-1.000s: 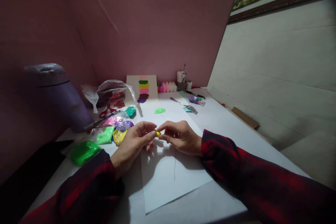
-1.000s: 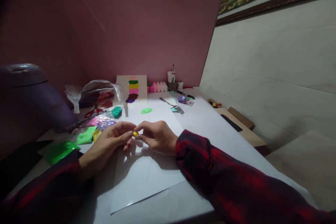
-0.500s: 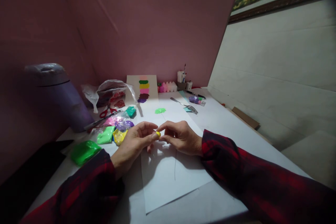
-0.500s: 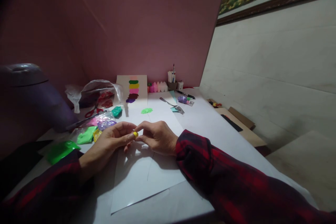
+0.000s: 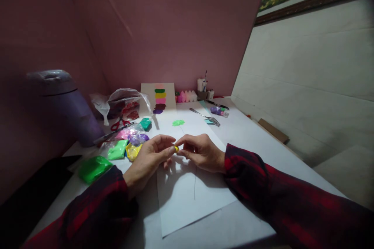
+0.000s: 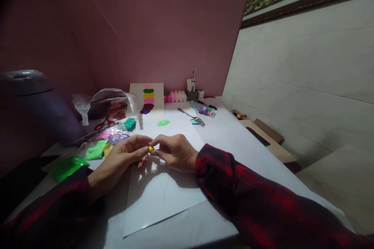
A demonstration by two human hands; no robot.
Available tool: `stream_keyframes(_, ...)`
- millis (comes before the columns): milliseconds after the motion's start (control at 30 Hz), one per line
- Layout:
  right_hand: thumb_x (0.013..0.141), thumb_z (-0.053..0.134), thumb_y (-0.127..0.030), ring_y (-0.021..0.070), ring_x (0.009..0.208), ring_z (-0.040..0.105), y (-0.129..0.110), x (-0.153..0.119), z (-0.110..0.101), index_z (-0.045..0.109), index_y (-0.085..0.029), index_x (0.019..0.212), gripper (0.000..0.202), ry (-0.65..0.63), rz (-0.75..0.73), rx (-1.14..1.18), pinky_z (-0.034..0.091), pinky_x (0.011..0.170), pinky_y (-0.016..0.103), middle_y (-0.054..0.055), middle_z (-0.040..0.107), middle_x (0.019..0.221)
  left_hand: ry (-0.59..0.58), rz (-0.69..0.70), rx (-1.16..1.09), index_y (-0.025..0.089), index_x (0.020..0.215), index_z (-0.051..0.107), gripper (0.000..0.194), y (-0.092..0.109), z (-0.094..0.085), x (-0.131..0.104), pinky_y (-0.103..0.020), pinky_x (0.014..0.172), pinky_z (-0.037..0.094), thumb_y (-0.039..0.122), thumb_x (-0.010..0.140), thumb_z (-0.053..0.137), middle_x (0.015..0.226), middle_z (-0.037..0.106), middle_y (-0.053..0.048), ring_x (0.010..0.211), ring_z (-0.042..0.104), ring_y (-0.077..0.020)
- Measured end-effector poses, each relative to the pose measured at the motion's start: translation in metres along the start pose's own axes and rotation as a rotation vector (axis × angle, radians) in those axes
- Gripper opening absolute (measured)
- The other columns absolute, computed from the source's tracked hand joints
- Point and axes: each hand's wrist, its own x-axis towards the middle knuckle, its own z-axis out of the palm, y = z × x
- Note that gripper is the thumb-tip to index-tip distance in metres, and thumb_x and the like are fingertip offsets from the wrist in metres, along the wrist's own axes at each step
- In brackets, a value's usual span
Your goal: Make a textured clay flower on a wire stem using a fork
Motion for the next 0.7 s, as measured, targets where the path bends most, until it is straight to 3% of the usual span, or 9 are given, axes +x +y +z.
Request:
stream_keyframes(400, 0.088, 0.064, -0.022, 0.0080, 0.051, 0.048, -0.0007, -0.0001, -0.0006, 0.067, -0.014, 0.097, 0.012, -0.023, 0.004, -0.008, 0.043, 0.054, 0.021, -0.003, 0.057, 0.060, 0.007, -0.002, -0.018, 0.014, 0.097, 0.060, 0.043, -0.0009, -0.0001, 0.0000, -0.024, 0.052, 0.043, 0.040, 0.070, 0.081, 0.080, 0.066, -0.004, 0.059, 0.055, -0.0112)
stream_keyframes(700, 0.087, 0.064, -0.020, 0.0077, 0.051, 0.049, -0.0001, 0.0000, -0.0004, 0.067, -0.014, 0.097, 0.012, -0.025, 0.002, -0.019, 0.042, 0.054, 0.020, -0.003, 0.059, 0.061, 0.010, 0.004, -0.002, 0.013, 0.097, 0.059, 0.044, -0.0007, 0.0004, 0.0009, -0.023, 0.051, 0.042, 0.041, 0.070, 0.080, 0.078, 0.064, -0.003, 0.058, 0.052, -0.0101)
